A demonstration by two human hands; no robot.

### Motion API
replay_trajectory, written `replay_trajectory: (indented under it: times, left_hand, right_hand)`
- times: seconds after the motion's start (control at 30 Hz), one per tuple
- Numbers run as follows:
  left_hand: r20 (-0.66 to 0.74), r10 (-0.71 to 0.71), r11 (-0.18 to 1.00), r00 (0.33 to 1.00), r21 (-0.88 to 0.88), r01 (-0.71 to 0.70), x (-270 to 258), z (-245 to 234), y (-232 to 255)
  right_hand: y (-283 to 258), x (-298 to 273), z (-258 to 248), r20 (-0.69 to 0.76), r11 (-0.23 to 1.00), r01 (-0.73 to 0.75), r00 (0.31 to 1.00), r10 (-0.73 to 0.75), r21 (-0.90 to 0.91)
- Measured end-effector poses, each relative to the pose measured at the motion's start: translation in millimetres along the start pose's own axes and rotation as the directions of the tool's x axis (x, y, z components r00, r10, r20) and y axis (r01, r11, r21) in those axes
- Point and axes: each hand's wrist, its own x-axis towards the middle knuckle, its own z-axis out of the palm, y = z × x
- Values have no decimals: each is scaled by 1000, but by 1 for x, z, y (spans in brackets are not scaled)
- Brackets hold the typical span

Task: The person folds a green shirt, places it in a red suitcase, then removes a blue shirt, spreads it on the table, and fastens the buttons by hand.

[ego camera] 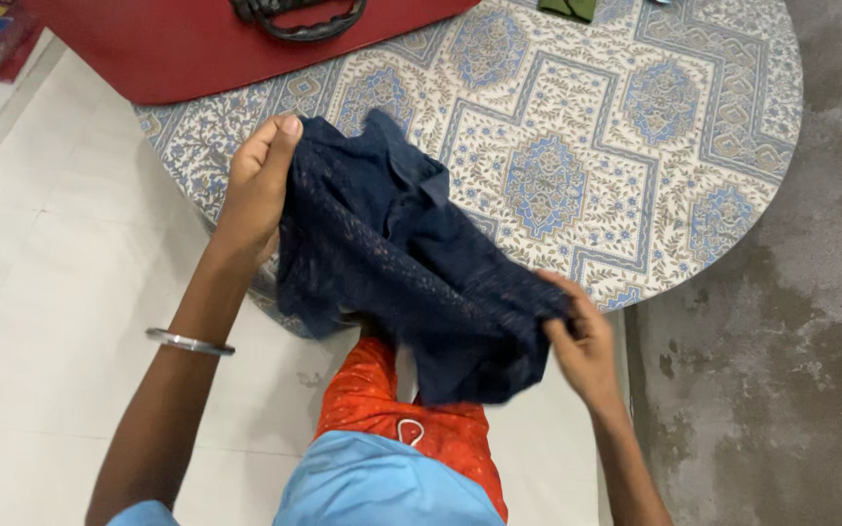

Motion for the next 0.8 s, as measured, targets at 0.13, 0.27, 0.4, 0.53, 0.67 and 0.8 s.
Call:
replay_trajectory:
  times: [0.13, 0.27, 0.4, 0.53, 0.67, 0.8]
  left_hand:
    - [-32, -59, 998, 998, 27, 59, 0, -12, 1]
    - [104, -25, 992, 994, 122, 12, -13, -23, 22]
    - [184, 257, 614, 949, 727, -307, -17, -32, 23]
    - [80, 262, 347, 962, 922, -172, -22, -34, 22]
    - [9, 325, 527, 946, 828, -189, -34, -15, 50]
    - [12, 603, 524, 798, 748, -407, -4, 16, 73]
  right_hand:
    - [8, -1, -32, -276, 997, -4, 961, -18, -79]
    - [-2, 2, -69, -424, 948, 98, 905, 42, 303]
    - [-19, -8, -76, -502, 961, 30, 848, -169, -274]
    - [-10, -33, -75, -207, 445, 36, 850, -484, -895]
    - [-3, -36, -105, -301, 494, -36, 830, -469, -869]
    - [-21, 6, -153, -284, 513, 74, 761, -583, -855]
